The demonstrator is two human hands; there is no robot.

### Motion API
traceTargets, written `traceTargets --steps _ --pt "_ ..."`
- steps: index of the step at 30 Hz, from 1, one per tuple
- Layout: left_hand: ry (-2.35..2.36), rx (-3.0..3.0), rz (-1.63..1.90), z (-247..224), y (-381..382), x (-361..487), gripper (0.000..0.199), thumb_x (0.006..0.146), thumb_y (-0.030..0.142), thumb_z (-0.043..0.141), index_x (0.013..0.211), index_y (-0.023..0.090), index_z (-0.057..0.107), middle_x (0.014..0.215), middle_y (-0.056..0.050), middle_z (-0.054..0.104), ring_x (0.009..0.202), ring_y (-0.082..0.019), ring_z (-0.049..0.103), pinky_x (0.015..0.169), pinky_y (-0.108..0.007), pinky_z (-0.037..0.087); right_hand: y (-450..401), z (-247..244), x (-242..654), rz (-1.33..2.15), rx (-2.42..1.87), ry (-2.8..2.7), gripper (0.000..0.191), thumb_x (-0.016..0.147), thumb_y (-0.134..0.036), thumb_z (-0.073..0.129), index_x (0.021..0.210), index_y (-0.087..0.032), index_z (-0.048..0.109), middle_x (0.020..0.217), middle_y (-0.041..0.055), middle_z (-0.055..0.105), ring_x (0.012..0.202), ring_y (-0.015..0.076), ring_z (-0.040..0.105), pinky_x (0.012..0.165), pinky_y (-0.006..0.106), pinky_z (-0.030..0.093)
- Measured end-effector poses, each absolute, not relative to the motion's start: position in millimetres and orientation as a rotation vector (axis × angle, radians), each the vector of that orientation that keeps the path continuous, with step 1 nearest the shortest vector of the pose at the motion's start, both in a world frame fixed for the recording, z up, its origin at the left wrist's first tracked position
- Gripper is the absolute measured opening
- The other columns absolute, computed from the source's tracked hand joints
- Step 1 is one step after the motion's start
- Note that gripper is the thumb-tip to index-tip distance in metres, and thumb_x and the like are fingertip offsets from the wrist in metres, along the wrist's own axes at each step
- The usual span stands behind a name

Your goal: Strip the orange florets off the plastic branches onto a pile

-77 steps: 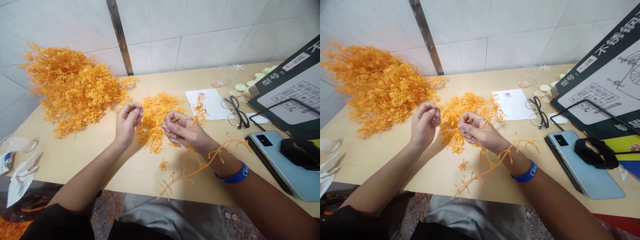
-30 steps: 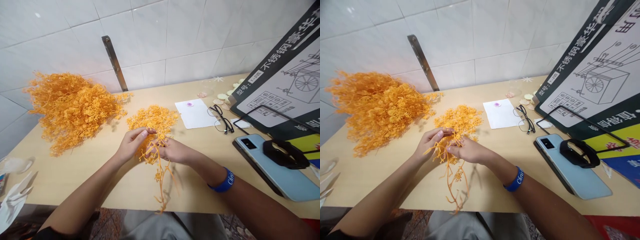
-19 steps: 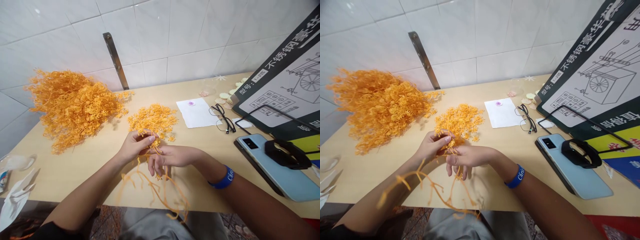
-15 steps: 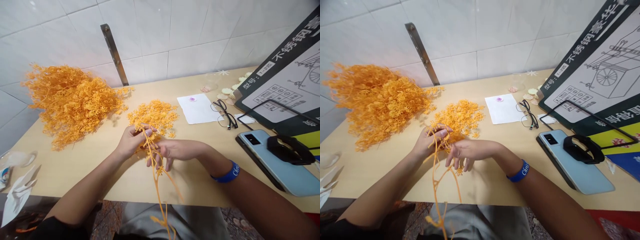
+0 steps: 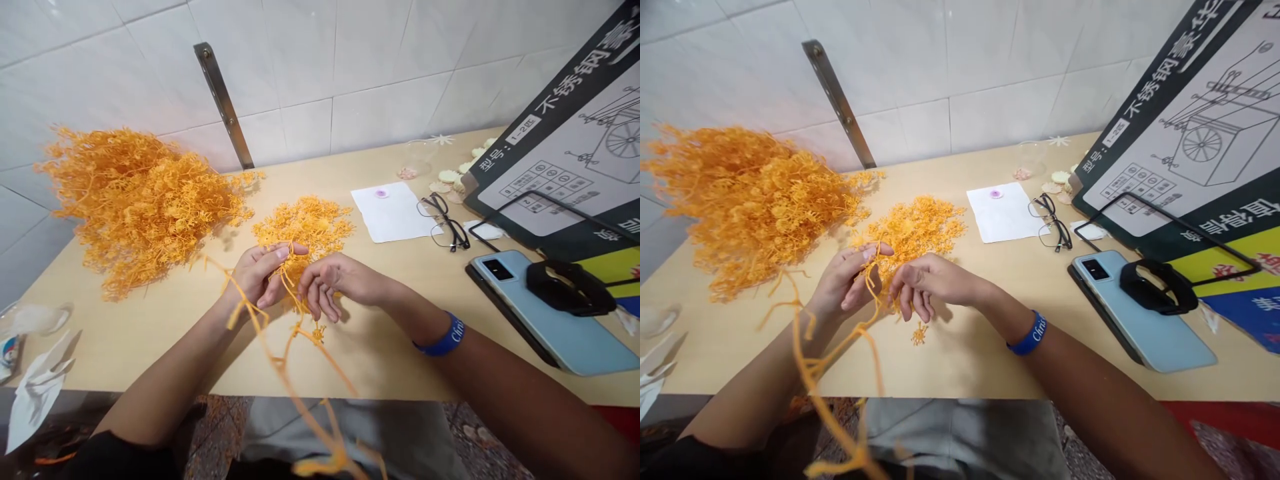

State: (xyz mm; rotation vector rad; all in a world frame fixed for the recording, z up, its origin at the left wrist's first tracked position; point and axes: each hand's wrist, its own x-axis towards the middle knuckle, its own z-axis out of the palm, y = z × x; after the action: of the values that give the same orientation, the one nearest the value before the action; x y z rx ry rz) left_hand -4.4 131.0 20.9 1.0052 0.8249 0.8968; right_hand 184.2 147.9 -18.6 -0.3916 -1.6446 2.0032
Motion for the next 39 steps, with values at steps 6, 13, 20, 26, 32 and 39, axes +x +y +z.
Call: traceTargets --steps 6,13,20,26,32,39 --pt "0.549 0.825 0.882 14 135 -25 0.018 0.087 0.028 0.057 0.090 0.019 0.071 0.024 0.015 0.013 0.018 -0.001 -0.002 0.024 -0.012 0.010 146 -23 182 2.053 -0.281 -1.516 0.066 0.082 -0.073 0.052 0.088 -0.009 0.063 0.064 0.0058 0.068 0.043 0.0092 0.059 0.039 0.019 0.046" --pt "0.819 0.877 1.233 0 138 -27 0.037 0.084 0.065 0.050 0.098 0.038 0.071 0.030 0.011 0.002 0.027 -0.006 0.003 0.031 -0.020 0.018 144 -18 181 2.085 -0.223 -1.482 0.063 0.083 -0.070 0.054 0.098 -0.010 0.063 0.072 0.0053 0.069 0.056 0.0108 0.066 0.051 0.020 0.053" --pt "0.697 0.913 1.318 25 147 -18 0.029 0.086 0.056 0.057 0.077 0.031 0.069 0.052 0.004 0.023 0.043 -0.007 0.021 0.035 -0.018 0.021 146 -20 178 1.918 -0.340 -1.398 0.050 0.088 -0.059 0.057 0.105 -0.012 0.062 0.089 0.0081 0.067 0.072 0.0125 0.067 0.059 0.022 0.056" --pt "0.629 0.713 1.353 32 143 -17 0.014 0.093 0.023 0.055 0.098 0.025 0.068 0.055 0.007 0.030 0.039 -0.002 0.022 0.031 -0.006 0.021 147 -19 177 1.658 -0.564 -1.387 0.037 0.092 -0.049 0.054 0.099 -0.014 0.061 0.083 0.0046 0.062 0.067 0.0115 0.064 0.059 0.024 0.055" --pt "0.707 0.980 1.455 42 131 -12 0.015 0.089 0.039 0.063 0.098 0.028 0.068 0.045 0.009 0.031 0.032 -0.002 0.020 0.030 -0.011 0.021 139 -19 174 0.963 -0.815 -1.639 0.024 0.095 -0.036 0.049 0.081 -0.018 0.057 0.073 0.0017 0.058 0.064 0.0110 0.055 0.059 0.025 0.046" --pt "1.086 1.774 1.452 29 124 -11 0.024 0.086 0.039 0.065 0.071 0.023 0.076 0.047 0.002 0.051 0.046 -0.010 0.049 0.049 -0.024 0.042 135 -22 171 0.958 -0.692 -1.697 0.024 0.091 -0.042 0.056 0.093 -0.019 0.060 0.084 0.0051 0.063 0.072 0.0141 0.057 0.068 0.029 0.049"
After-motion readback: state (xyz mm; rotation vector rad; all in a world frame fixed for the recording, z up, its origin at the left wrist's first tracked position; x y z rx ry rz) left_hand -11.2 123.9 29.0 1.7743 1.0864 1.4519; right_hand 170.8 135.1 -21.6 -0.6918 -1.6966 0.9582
